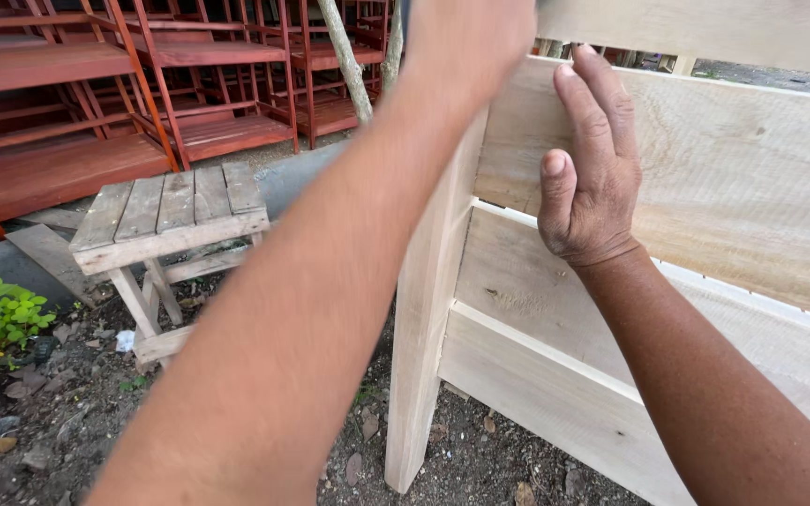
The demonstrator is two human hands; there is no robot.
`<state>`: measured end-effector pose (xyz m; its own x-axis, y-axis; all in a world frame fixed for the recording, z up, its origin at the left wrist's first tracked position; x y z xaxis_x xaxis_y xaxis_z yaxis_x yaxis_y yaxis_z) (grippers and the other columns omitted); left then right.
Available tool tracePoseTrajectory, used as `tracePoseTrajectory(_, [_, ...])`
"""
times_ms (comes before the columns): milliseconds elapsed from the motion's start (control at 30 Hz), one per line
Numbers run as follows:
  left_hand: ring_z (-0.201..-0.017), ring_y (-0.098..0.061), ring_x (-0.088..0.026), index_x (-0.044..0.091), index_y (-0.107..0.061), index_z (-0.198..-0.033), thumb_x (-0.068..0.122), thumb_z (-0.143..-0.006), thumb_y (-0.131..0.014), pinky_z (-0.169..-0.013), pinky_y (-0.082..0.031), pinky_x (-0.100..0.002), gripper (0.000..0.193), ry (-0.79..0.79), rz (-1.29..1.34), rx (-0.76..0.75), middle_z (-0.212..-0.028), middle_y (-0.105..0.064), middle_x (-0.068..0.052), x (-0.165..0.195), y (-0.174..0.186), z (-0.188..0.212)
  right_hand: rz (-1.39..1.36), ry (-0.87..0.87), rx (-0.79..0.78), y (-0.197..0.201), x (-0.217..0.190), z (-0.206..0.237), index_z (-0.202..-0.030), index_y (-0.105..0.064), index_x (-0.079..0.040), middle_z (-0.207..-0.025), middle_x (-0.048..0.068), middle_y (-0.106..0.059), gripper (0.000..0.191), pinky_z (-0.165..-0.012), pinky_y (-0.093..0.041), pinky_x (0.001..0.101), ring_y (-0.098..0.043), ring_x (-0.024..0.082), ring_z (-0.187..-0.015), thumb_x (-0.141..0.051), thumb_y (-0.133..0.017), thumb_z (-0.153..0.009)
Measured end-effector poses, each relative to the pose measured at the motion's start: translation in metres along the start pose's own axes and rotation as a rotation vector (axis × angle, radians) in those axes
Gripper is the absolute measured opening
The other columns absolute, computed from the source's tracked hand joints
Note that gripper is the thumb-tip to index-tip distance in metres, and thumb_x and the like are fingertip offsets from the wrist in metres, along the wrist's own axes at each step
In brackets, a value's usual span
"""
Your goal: The person sands a light-colored wooden furniture frame outdoors using a sheet of sandpaper held by hand. They sand the legs and edges first, then work across the horizontal slats and panels, steadying the frame with one hand while rubbing the sandpaper over different surfaces.
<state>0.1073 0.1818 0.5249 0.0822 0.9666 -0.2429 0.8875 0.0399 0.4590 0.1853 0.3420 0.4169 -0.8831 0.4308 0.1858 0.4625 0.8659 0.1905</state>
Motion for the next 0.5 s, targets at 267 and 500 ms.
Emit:
tracePoseTrajectory(267, [-0.159,-0.018,-0.034,0.008,-0.042,-0.161,0.008,-0.091,-0.05,-0.126,-0.022,-0.062,0.07,-0.042,0.102,0.023,-0.172,-0.022,-0.004,0.066,-0.026,0.266,0.008,0.008,-0.038,-0.002,-0.003,0.001,-0.15,-0.057,0.004,-0.158,0.025,-0.05,0.058,-0.126,-0.04,0.0426,-0.05,0.039,-0.148,-0.04,-0.032,-0.121])
tracePoseTrajectory(500, [-0.161,-0.015,-0.035,0.018,-0.035,-0.162,0.018,-0.087,-0.066,-0.128,-0.013,-0.068,0.081,-0.045,0.374,0.067,-0.172,-0.02,-0.001,0.047,-0.043,0.243,-0.008,0.0,-0.07,-0.005,-0.006,0.002,-0.141,-0.065,0.005,-0.153,0.023,-0.057,0.051,-0.122,-0.046,0.0408,-0.058,0.037,-0.141,-0.035,-0.04,-0.121])
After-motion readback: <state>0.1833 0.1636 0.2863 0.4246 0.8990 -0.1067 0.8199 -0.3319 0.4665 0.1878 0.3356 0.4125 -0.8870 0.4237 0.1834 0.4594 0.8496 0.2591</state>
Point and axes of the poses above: each hand's wrist, its own z-axis away from the middle knuckle, its own y-axis out of the back of the hand, x = y × z, the point moved 3 cm from there along -z, towards the middle knuckle
